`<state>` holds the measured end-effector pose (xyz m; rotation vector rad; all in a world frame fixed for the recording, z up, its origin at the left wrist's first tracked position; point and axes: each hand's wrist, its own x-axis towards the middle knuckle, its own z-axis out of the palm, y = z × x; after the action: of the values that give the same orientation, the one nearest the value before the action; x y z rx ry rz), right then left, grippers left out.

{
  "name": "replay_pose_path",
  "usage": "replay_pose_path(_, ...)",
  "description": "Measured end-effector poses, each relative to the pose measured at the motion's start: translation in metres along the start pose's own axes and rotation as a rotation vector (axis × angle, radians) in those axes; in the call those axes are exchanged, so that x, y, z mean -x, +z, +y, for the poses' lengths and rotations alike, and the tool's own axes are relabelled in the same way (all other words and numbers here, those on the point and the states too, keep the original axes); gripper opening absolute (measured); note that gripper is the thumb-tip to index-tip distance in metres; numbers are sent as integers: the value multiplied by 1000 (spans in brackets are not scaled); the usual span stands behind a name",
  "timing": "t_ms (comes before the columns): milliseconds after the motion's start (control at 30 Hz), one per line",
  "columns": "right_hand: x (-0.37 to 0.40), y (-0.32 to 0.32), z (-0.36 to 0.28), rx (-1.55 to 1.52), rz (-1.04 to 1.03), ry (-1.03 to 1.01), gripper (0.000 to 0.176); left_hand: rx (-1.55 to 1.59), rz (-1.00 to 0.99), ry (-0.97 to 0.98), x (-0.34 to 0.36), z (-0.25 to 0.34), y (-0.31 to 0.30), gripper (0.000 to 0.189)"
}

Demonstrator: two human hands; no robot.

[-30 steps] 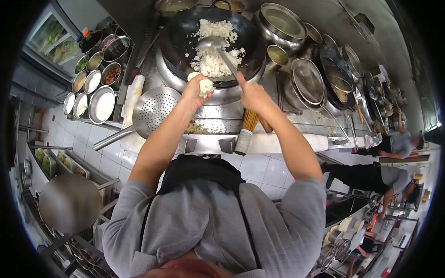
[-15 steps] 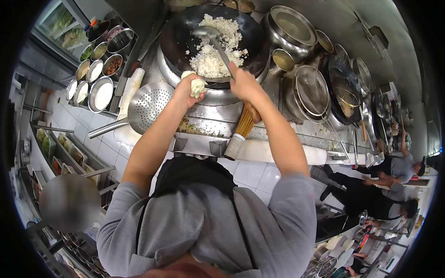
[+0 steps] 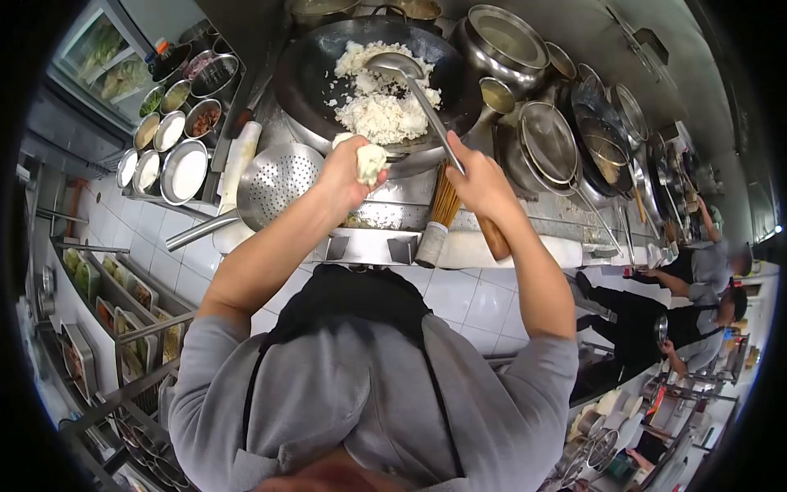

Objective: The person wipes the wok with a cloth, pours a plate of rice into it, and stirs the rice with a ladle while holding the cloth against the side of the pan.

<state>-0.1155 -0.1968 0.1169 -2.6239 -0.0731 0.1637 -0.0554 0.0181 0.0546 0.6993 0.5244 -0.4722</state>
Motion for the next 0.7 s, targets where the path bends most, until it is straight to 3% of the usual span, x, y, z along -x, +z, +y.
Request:
replay_pose_path(133,67,-27,-58,-278,-200,144,60,16,26,108,-47,4,-20,16)
replay_pose_path(300,107,-90,-83,-233,-466,248,62,-28,-12,-61,16,16,-2,17)
replay_pose_path(367,75,-44,-32,147,-204,-105,62,-5,-34,-17,-4,6,-13,14)
replay_pose_path(400,49,-24,-22,140,-171,5,61,-5,-41,46,-14,-13,-27,13)
replay_pose_path(467,21,-1,-15,150,-28,11,61,22,-63,197,-24,-46,-47,12)
replay_pose_path(533,9,8,-11,157,168,-183,60,0,-42,97,11,-59,-68,12)
replay_pose_path(567,21,-10,-35,1,2,1,59,-11,-24,52,29,-57,-72,13)
replay_pose_path(600,28,-11,-41,-142,23,32,59,-34,42,46,54,-44,-54,11)
replay_pose_path(633,38,-9,-45,-283,34,67,59,41,-17,86,54,-30,-39,10)
replay_pose_path(700,51,-11,-52,-574,7,139,57,17,-64,176,17,-14,-27,11)
